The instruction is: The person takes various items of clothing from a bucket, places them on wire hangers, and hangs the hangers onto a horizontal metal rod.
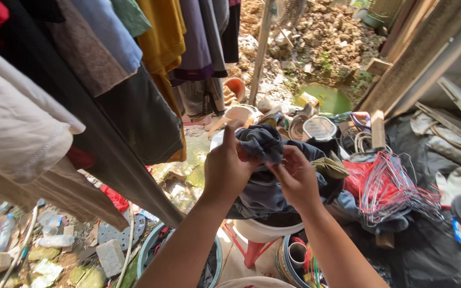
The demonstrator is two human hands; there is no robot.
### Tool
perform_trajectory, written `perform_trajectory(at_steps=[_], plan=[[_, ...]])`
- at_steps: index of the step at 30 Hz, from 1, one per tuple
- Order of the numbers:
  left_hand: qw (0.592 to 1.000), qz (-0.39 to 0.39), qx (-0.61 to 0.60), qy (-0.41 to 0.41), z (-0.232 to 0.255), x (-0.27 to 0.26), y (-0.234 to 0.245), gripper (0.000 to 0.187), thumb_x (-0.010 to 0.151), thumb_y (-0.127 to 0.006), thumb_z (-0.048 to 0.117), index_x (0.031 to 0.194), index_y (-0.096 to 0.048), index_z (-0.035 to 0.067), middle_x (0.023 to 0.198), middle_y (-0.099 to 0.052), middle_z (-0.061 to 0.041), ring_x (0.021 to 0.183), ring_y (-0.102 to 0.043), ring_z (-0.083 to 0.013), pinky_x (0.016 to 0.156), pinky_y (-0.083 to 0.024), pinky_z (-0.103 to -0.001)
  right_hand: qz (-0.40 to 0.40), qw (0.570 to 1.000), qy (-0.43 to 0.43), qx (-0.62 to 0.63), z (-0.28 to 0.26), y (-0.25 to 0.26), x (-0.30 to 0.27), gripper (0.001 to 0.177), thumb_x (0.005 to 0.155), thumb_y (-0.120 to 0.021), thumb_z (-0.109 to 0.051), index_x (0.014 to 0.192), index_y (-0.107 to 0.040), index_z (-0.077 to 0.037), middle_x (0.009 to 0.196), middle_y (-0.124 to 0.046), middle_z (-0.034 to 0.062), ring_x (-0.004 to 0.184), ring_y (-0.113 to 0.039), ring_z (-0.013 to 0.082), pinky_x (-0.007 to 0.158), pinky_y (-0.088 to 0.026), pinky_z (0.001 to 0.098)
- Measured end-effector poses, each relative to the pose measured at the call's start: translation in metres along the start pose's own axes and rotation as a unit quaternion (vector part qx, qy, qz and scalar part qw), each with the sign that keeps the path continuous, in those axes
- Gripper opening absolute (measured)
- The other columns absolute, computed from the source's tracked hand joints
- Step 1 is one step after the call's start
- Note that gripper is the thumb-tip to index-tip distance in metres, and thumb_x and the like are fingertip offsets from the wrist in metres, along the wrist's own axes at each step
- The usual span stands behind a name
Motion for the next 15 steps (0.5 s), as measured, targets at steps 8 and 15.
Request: perform_trajectory(at_steps=[8,15], plan=[[0.932,-0.106,-0.325,0.120,-0.045,-0.017,-0.083,0.037,0.084,-0.064,0.003,0.121,-0.071,0.001,0.096,-0.076,-0.006,0.083,-0.069,-0.0105,0.073,-0.053,-0.024,0.182,0.973,-0.043,0.138,0.033,0.063,-0.023,0.025,0.107,-0.051,-0.021,0.129,-0.053,-0.009,0.113,-0.067,0.0042,0.105,-0.063,0.0116,0.095,-0.049,0.0270],[0.889,-0.193,-0.390,0.140,-0.047,-0.014,-0.071,0.027,0.093,-0.061,0.002,0.114,-0.075,-0.009,0.099,-0.078,-0.010,0.086,-0.069,-0.0094,0.078,-0.054,-0.022,0.168,0.898,0.132,-0.385,0.024,0.107,-0.035,0.057,0.090,-0.071,-0.051,0.124,-0.052,-0.009,0.081,-0.064,0.0055,0.069,-0.065,0.0196,0.065,-0.051,0.0334]])
Point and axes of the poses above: each hand's wrist, its own x-axis towards the middle knuckle, its own y-axis out of the back of the hand, z = x × y, the point moved 5 cm from there along x, towards the middle knuckle
